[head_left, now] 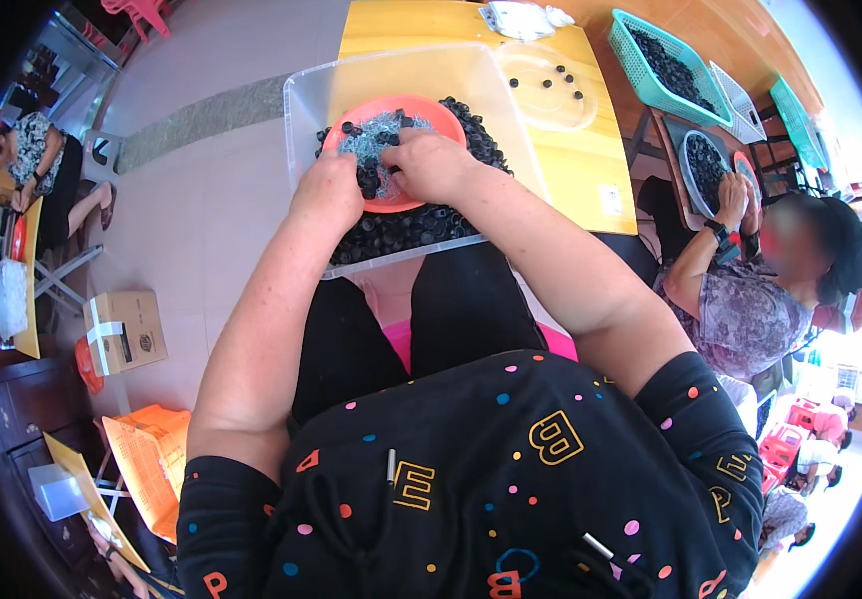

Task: The person places a tray of metal pins into a bin of plastic caps, then repeatedly takes caps and pins, assembling them together by inserting the pins into the caps by hand.

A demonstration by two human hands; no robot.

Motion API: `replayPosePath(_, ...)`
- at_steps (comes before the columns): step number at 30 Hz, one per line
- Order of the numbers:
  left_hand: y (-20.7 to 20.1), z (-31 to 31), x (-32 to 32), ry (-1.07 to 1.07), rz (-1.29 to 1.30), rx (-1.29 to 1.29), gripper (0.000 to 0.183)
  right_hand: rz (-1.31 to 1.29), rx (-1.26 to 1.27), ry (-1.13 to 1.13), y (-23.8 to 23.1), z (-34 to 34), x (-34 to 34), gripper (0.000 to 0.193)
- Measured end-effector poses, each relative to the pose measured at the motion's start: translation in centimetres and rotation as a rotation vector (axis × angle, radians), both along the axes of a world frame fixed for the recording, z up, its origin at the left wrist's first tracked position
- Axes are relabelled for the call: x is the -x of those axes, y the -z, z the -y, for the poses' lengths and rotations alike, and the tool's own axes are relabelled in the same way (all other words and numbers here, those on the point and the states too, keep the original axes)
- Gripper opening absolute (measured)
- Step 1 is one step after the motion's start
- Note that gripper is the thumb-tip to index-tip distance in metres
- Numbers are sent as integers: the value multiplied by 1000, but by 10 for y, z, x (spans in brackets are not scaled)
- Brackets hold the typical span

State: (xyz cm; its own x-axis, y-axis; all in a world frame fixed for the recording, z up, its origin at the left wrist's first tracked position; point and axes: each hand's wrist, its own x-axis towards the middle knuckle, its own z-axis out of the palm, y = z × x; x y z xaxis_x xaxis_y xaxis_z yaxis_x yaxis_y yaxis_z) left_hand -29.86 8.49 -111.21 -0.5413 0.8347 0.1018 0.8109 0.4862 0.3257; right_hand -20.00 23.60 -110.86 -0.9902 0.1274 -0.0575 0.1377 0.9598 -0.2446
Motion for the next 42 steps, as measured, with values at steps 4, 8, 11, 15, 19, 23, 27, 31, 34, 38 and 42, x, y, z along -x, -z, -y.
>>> replayPosePath(4,6,4,12,13,8,-41,12,-94,105,0,5,-1,-3,25)
replayPosePath(8,-2,9,4,67,64,-57,15,-352,400,135,9,-13,-3,21)
replayPosePath(11,-7,10,-6,64,60,82,17,-284,596,320,-1,-30,-14,21)
replayPosePath(15,4,12,-2,-44,63,218,19,-193,433,347,-20,-36,-43,23)
replayPosePath(19,6,16,-3,-32,52,228,22,-39,-37,203,-28,-21,-69,25)
replayPosePath(23,2,25,-8,-41,98,26,17,253,102,172,-28,-1,-68,20)
replayPosePath(27,-16,44,-26,-19,321,-176,16,234,48,176,-29,4,-68,19)
replayPosePath(31,-9,60,-46,107,318,-78,17,163,164,116,-38,3,-55,14)
replayPosePath(34,-6,62,-49,61,328,-88,17,328,171,55,-28,16,-48,13)
replayPosePath(38,-6,75,-47,61,345,-57,17,282,116,144,-28,41,-51,17)
replayPosePath(42,-2,90,-45,67,299,-157,19,20,200,130,-24,52,-28,15)
